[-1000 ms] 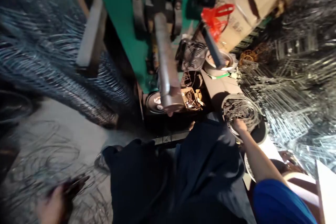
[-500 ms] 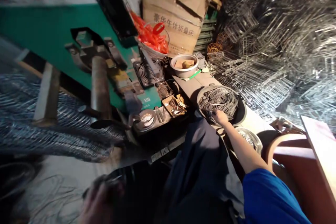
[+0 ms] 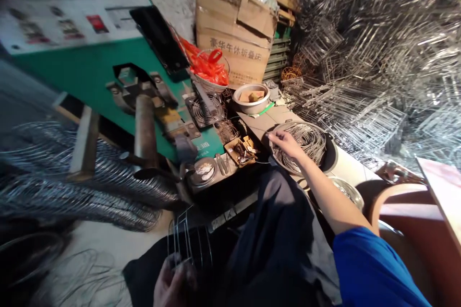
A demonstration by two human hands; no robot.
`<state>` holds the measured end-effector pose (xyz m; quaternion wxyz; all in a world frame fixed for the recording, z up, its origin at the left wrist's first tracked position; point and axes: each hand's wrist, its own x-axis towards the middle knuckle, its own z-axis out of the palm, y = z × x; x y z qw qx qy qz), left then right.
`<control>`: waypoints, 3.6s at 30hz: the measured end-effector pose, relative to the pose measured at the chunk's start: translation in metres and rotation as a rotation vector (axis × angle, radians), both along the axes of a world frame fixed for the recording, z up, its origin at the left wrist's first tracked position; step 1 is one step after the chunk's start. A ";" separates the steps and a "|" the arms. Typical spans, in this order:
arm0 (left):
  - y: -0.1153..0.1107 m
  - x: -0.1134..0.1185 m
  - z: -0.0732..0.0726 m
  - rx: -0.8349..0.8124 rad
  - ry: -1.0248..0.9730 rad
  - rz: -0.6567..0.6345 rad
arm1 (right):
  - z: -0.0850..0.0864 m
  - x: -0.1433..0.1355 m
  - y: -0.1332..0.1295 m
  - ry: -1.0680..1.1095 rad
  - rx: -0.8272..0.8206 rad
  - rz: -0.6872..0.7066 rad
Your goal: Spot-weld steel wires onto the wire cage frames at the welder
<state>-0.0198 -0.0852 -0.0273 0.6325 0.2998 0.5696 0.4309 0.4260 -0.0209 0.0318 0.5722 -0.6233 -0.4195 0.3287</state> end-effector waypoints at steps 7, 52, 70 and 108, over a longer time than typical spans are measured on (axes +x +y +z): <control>0.028 0.010 0.002 0.131 -0.022 0.005 | 0.009 -0.067 0.016 -0.193 -0.025 0.165; 0.105 0.043 0.005 0.331 -0.065 0.083 | -0.006 -0.189 0.096 -0.549 -0.014 0.608; 0.124 0.049 0.001 0.346 -0.096 0.107 | -0.007 -0.182 0.119 -0.583 -0.011 0.630; 0.128 0.053 0.012 0.276 0.103 0.035 | -0.151 0.061 -0.022 -0.863 -1.082 -0.073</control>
